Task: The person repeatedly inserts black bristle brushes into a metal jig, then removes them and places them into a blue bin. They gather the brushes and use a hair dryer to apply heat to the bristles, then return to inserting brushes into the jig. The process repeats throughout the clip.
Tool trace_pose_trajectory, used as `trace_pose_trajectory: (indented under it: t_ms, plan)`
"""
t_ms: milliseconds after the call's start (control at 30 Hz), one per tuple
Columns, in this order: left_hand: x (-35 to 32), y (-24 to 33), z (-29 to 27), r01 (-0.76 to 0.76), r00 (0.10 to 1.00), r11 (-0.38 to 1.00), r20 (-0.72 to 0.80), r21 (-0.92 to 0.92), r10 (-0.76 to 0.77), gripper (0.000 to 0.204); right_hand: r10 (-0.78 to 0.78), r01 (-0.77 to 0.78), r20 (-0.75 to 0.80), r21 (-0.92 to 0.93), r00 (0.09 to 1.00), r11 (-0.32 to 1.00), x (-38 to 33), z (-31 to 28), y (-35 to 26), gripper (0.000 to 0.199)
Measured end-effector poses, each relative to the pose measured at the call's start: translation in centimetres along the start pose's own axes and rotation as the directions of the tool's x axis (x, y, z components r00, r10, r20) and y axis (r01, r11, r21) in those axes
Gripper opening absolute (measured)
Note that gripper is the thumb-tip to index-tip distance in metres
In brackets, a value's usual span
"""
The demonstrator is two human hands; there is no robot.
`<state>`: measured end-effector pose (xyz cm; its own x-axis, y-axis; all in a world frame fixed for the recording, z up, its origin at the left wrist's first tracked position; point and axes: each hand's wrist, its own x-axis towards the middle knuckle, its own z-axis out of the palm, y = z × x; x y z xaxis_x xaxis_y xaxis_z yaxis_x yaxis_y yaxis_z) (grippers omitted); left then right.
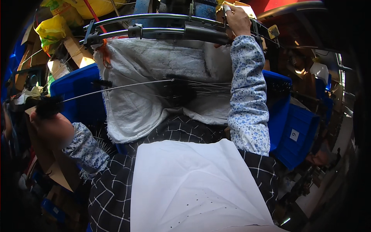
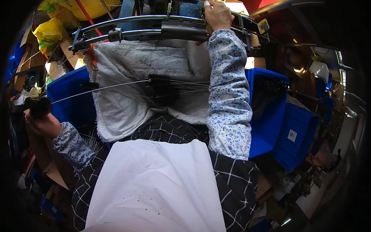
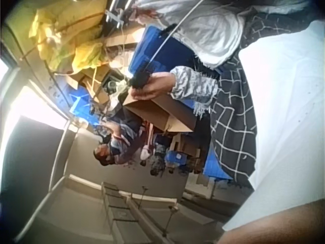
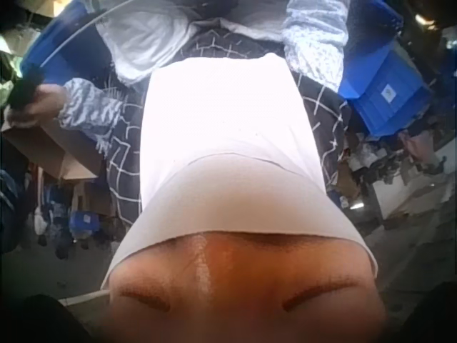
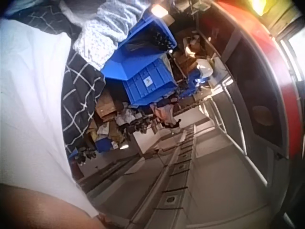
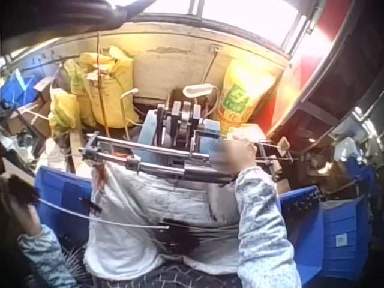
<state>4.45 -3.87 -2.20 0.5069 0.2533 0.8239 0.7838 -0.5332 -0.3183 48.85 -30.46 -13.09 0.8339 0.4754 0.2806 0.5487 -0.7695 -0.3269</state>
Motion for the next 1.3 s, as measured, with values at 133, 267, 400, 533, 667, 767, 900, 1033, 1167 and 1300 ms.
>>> trace_pose_trajectory:
  t_ms: [133, 267, 400, 533, 667, 767, 900, 1033, 1167, 1300]
  plan:
    - [0.1, 3.1, 2.1, 0.349, 0.584, -0.544, 0.632, -0.763, -0.51, 0.011, 0.072, -0.024, 0.133, -0.335, 0.989, 0.942, 1.6, 0.4, 2.1, 0.033]
    - [-0.3, 6.3, 3.2, 0.465, 0.585, -0.567, 0.717, -0.68, -0.379, 0.012, -0.051, 0.055, 0.283, -0.005, 0.958, 0.998, -0.4, -5.7, 1.8, 0.029]
    - [0.1, 11.0, 2.1, 0.581, 0.584, -0.594, 0.793, -0.555, -0.17, 0.014, -0.098, -0.165, 0.588, 0.377, 0.803, 0.911, -6.7, -10.2, 0.6, 0.028]
    - [-0.9, 17.3, 0.8, 0.643, 0.586, -0.599, 0.81, -0.477, -0.016, 0.016, -0.485, 0.16, 0.581, 0.52, 0.654, 0.839, -11.0, -9.6, -6.6, 0.037]
    - [-3.3, 20.0, 0.1, 0.712, 0.676, -0.343, 0.731, -0.612, 0.099, 0.025, -0.422, -0.032, 0.509, 0.665, 0.75, 0.746, -13.9, -5.3, -13.8, 0.031]
    - [-2.3, 17.5, 0.1, 0.722, 0.635, -0.458, 0.759, -0.518, 0.144, 0.031, -0.354, 0.107, 0.302, 0.609, 0.885, 0.786, -12.5, -4.2, -13.6, 0.027]
    - [-7.4, 8.2, 8.3, 0.74, 0.672, 0.262, 0.7, -0.62, -0.241, 0.034, -0.167, 0.174, -0.181, 0.022, 0.969, 0.984, -5.7, -1.5, -7.1, 0.023]
    - [-11.4, 4.2, 12.2, 0.839, 0.463, 0.38, 0.877, -0.388, -0.127, 0.03, -0.128, 0.085, -0.204, -0.208, 0.971, 0.975, -3.5, 0.1, -4.6, 0.024]
    - [-12.0, 3.8, 10.9, 0.939, 0.299, 0.171, 0.954, -0.299, 0.027, 0.026, -0.12, 0.093, -0.131, -0.193, 0.984, 0.977, -2.7, 0.3, -5.0, 0.025]
    - [-11.4, 3.9, 9.9, 0.973, 0.198, 0.12, 0.98, -0.198, 0.012, 0.025, -0.127, 0.113, -0.106, -0.134, 0.986, 0.985, -2.4, 0.8, -4.4, 0.026]
